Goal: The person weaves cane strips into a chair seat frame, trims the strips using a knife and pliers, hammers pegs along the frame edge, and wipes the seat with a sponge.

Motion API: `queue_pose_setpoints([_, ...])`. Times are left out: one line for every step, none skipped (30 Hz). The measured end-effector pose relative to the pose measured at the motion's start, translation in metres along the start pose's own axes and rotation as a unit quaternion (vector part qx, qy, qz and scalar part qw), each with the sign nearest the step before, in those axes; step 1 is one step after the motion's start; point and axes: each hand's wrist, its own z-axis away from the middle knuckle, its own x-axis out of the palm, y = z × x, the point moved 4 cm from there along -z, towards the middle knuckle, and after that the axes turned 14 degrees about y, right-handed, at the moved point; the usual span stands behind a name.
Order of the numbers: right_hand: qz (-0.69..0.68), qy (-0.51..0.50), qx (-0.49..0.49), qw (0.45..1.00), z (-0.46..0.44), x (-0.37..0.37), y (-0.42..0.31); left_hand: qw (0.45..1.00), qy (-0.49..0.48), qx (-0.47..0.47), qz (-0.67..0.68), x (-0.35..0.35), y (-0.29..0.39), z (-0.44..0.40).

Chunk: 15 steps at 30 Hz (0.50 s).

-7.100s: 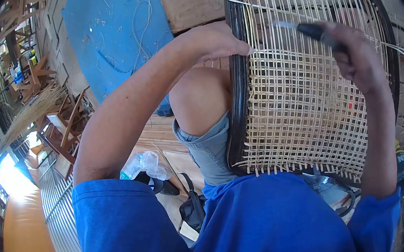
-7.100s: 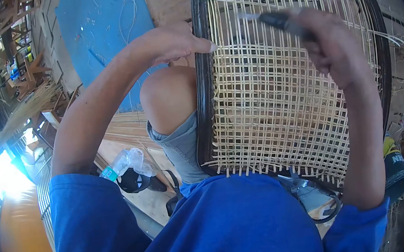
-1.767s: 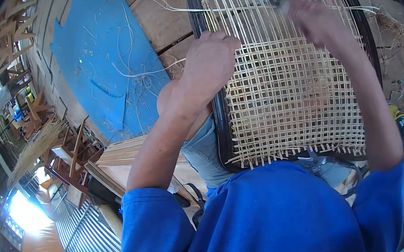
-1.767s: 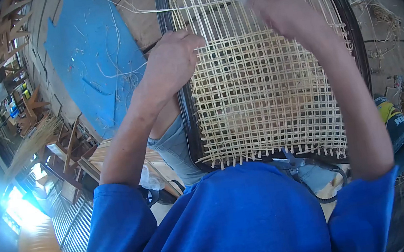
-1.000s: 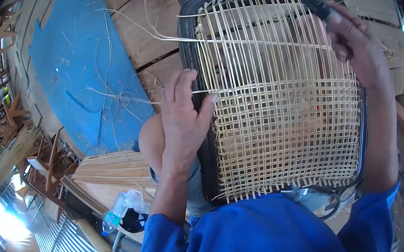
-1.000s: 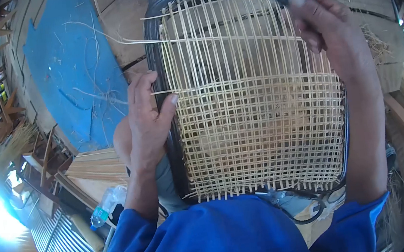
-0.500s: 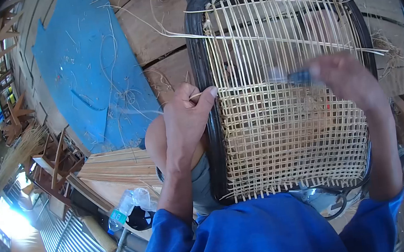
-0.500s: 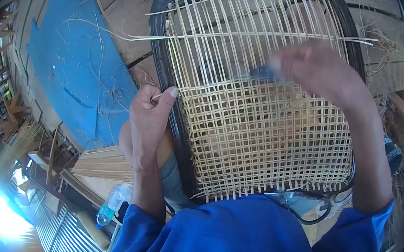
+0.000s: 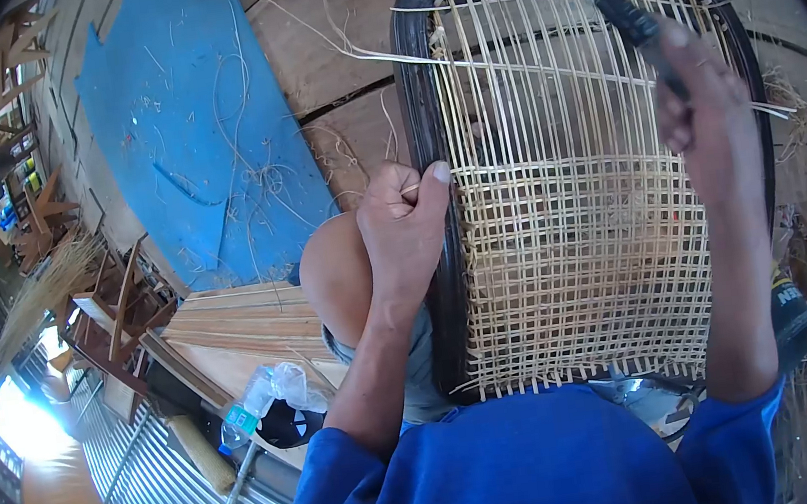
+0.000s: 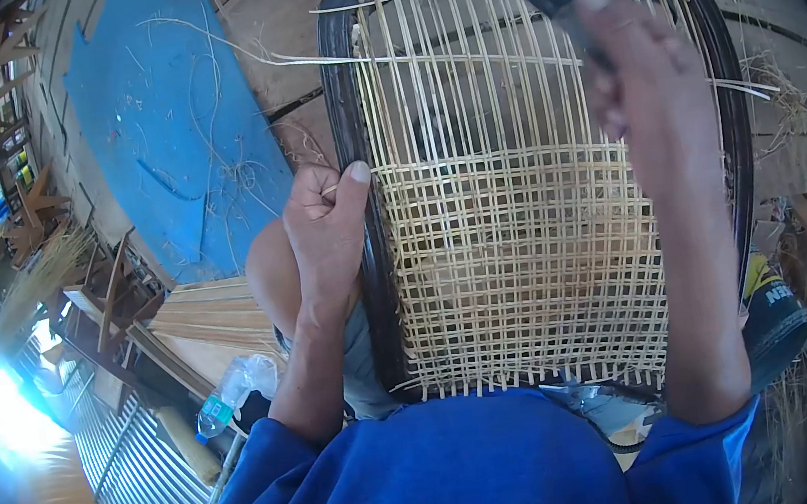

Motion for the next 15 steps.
queue_pose_setpoints([0.078,-0.034,-0.004,0.996,0.005,0.006,0.005,1.0,-0.001,0.003,0.006,0.0,0.0,-0.001])
queue_pose_setpoints([0.156,-0.067,-0.008,0.985,0.011,0.01,0.012,1.0,-0.002,0.003,0.003,0.0,0.001,-0.002])
queue_pose_setpoints([0.168,-0.203,0.009,0.964,0.019,0.016,0.023,1.0,-0.002,0.0,-0.001,0.0,0.002,-0.001])
queue_pose_setpoints([0.166,-0.166,0.018,0.972,0.016,0.009,0.023,1.0,-0.002,-0.005,-0.004,0.0,0.002,-0.001])
queue_pose_setpoints([0.165,-0.128,0.025,0.978,0.014,0.003,0.018,1.0,-0.01,-0.005,-0.002,0.0,0.003,0.0])
queue_pose_setpoints([0.164,-0.089,0.033,0.982,0.013,-0.001,0.013,1.0,-0.019,-0.005,-0.001,-0.001,0.004,0.001])
queue_pose_setpoints([0.056,-0.097,0.044,0.993,0.006,-0.003,0.013,1.0,-0.027,-0.004,0.001,-0.001,0.004,0.001])
queue_pose_setpoints([0.053,-0.056,0.031,0.997,0.007,-0.002,0.011,1.0,-0.028,0.007,-0.002,-0.001,0.003,0.0])
queue_pose_setpoints([0.047,-0.016,0.02,0.999,0.011,0.003,0.009,0.999,-0.029,0.018,-0.008,-0.002,0.0,-0.001])
queue_pose_setpoints([0.041,0.025,0.007,0.999,0.013,0.005,0.008,0.999,-0.029,0.031,-0.013,-0.002,-0.001,-0.002])
queue_pose_setpoints([0.133,-0.064,0.025,0.989,0.017,0.009,0.015,0.999,-0.025,0.026,-0.014,-0.002,-0.002,-0.004])
queue_pose_setpoints([0.151,-0.109,0.031,0.982,0.019,0.009,0.017,0.999,-0.02,0.019,-0.016,-0.002,-0.003,-0.004])
queue_pose_setpoints([0.169,-0.152,0.039,0.973,0.02,0.008,0.019,1.0,-0.016,0.011,-0.017,-0.002,-0.004,-0.004])
queue_pose_setpoints([0.19,-0.195,0.046,0.961,0.022,0.009,0.02,1.0,-0.017,0.0,-0.009,-0.002,-0.004,-0.003])
queue_pose_setpoints([0.147,-0.108,0.041,0.982,0.02,0.003,0.012,1.0,-0.018,-0.013,-0.002,-0.002,-0.002,-0.001])
